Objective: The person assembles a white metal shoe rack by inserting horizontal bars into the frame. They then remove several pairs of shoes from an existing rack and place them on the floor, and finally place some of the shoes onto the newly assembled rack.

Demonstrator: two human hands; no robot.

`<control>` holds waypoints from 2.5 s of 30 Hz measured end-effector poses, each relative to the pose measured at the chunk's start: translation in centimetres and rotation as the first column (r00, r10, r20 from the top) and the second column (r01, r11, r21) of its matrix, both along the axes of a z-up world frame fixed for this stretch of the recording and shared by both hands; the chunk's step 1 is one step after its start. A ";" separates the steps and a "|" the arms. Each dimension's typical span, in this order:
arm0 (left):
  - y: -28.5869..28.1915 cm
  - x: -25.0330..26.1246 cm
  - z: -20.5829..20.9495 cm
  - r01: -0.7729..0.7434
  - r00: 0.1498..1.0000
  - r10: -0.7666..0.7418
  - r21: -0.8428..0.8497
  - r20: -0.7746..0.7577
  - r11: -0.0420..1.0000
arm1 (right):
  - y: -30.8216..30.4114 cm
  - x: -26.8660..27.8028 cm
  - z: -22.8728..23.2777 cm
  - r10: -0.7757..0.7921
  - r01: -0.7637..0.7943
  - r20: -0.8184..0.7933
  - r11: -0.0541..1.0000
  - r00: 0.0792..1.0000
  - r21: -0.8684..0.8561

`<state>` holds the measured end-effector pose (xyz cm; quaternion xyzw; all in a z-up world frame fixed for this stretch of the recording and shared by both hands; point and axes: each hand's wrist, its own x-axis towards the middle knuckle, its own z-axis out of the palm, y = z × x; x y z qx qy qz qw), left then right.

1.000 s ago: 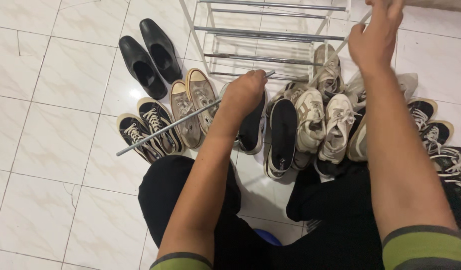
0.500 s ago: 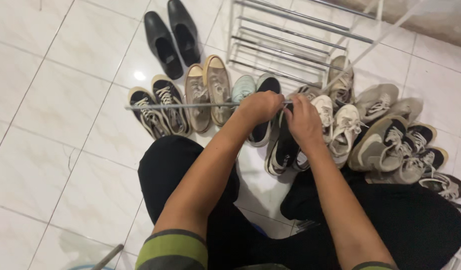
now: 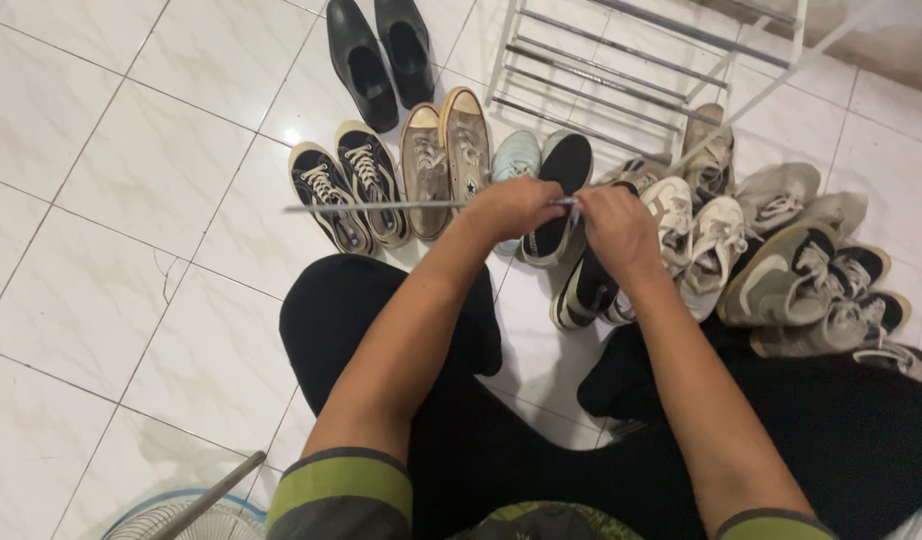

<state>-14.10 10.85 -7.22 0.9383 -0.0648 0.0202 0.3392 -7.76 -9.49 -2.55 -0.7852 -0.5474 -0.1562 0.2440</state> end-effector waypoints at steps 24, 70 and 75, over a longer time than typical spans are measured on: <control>7.6 -9.4 6.8 -0.522 0.829 0.374 0.337 0.415 0.784 | 0.6 1.5 -2.7 -0.192 0.161 -0.128 0.962 0.973 -0.221; 7.8 -13.8 -23.1 -0.841 0.335 0.605 0.059 -0.723 0.537 | 17.3 -13.3 -28.7 -0.397 -0.081 -0.614 0.794 0.682 -0.603; 7.2 -12.9 -22.4 -0.796 0.260 0.560 0.153 -0.787 0.586 | 17.2 -12.7 -27.8 -0.401 -0.128 -0.589 0.742 0.702 -0.658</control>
